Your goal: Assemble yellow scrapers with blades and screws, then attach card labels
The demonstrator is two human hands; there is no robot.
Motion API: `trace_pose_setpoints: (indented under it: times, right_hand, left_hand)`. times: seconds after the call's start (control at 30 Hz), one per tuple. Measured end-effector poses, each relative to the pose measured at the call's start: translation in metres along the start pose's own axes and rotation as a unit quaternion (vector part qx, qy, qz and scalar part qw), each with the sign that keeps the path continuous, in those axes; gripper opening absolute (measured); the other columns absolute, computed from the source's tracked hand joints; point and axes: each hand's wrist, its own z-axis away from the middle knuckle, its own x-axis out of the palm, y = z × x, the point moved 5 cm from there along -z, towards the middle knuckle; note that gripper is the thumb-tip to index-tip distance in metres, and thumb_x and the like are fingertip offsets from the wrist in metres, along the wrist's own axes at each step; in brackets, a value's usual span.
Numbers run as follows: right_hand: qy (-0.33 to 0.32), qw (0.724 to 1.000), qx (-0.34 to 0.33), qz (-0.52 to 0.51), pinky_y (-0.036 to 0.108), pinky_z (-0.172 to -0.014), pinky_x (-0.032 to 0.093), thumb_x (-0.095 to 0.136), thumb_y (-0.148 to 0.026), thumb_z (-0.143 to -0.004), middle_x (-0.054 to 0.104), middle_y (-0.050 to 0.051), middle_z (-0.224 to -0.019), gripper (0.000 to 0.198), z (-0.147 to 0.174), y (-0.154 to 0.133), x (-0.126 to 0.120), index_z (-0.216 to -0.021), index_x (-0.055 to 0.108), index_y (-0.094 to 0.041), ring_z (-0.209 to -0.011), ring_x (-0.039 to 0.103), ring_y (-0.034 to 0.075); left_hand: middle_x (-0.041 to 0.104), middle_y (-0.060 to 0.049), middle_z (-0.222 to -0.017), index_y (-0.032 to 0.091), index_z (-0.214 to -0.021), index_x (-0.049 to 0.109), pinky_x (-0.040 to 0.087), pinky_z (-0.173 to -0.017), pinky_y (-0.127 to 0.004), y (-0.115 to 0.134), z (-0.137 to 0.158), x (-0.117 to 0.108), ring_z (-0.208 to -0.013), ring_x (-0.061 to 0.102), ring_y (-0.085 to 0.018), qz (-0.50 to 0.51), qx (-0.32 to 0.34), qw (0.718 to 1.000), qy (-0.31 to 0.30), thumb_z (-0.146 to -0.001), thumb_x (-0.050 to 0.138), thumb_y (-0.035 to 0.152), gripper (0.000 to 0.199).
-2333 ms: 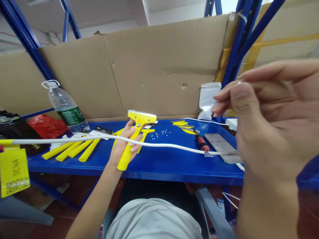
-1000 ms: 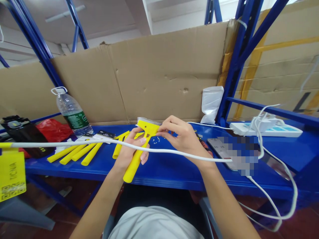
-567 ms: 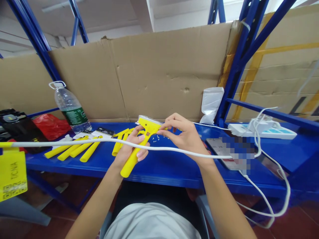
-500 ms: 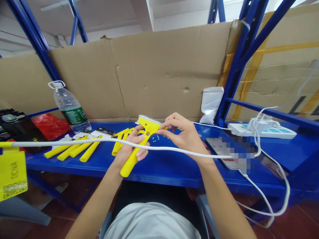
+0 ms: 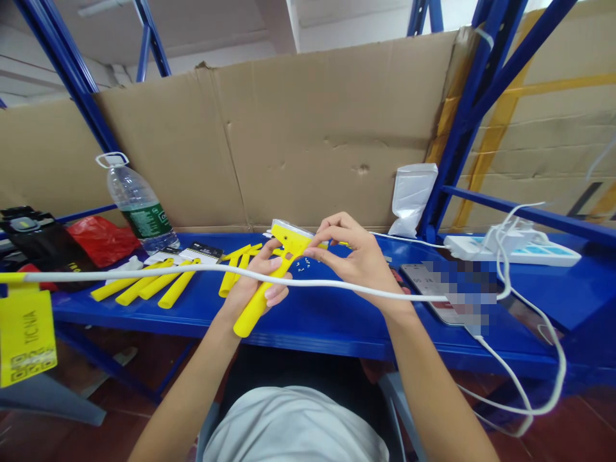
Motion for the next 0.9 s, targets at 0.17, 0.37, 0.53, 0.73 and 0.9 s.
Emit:
trace_pose_setpoints:
  times: [0.17, 0.37, 0.53, 0.73, 0.9]
  right_hand:
    - [-0.013, 0.999, 0.009, -0.032, 0.042, -0.092, 0.056, 0.091, -0.060, -0.095, 0.072, 0.005, -0.108, 0.029, -0.0005, 0.0024, 0.0012, -0.095, 0.086, -0.031, -0.101, 0.070, 0.024]
    - [-0.010, 0.999, 0.026, -0.031, 0.041, -0.090, 0.057, 0.089, -0.065, -0.094, 0.074, 0.006, -0.110, 0.036, -0.0017, 0.0040, 0.0010, -0.095, 0.085, -0.029, -0.104, 0.072, 0.025]
    - [0.002, 1.000, 0.030, -0.005, 0.041, -0.085, 0.060, 0.088, -0.070, -0.092, 0.075, 0.008, -0.109, 0.045, -0.0016, 0.0055, 0.0017, -0.091, 0.078, -0.026, -0.101, 0.074, 0.025]
    - [-0.030, 0.998, 0.053, 0.005, 0.039, -0.084, 0.056, 0.083, -0.065, -0.100, 0.077, 0.006, -0.106, 0.041, -0.0010, 0.0089, 0.0054, -0.095, 0.075, -0.024, -0.096, 0.072, 0.023]
    - [-0.020, 0.999, 0.041, 0.019, 0.039, -0.084, 0.055, 0.080, -0.064, -0.102, 0.079, 0.007, -0.108, 0.039, -0.0008, 0.0078, 0.0057, -0.100, 0.078, -0.025, -0.097, 0.073, 0.024]
  left_hand:
    - [0.070, 0.003, -0.095, 0.026, -0.130, 0.060, 0.039, -0.040, -0.019, -0.0001, -0.0004, -0.0013, -0.045, 0.052, -0.005, 0.011, -0.003, 1.000, -0.002, -0.092, 0.090, 0.030, 0.049]
    - [0.062, 0.007, -0.083, 0.026, -0.130, 0.059, 0.037, -0.040, -0.018, 0.0004, -0.0001, 0.0005, -0.046, 0.052, -0.006, 0.021, -0.005, 1.000, 0.000, -0.092, 0.090, 0.028, 0.049]
    - [0.058, 0.008, -0.078, 0.026, -0.130, 0.059, 0.037, -0.041, -0.018, -0.0002, -0.0007, -0.0004, -0.046, 0.052, -0.007, 0.024, -0.008, 1.000, 0.007, -0.091, 0.091, 0.028, 0.051]
    - [0.062, 0.006, -0.084, 0.026, -0.131, 0.059, 0.038, -0.041, -0.017, -0.0006, -0.0022, -0.0007, -0.046, 0.051, -0.006, 0.020, -0.013, 1.000, 0.018, -0.090, 0.090, 0.026, 0.051]
    - [0.067, 0.002, -0.092, 0.025, -0.131, 0.059, 0.041, -0.043, -0.017, 0.0009, -0.0018, 0.0002, -0.048, 0.052, -0.005, 0.035, -0.018, 0.999, 0.028, -0.089, 0.089, 0.023, 0.051]
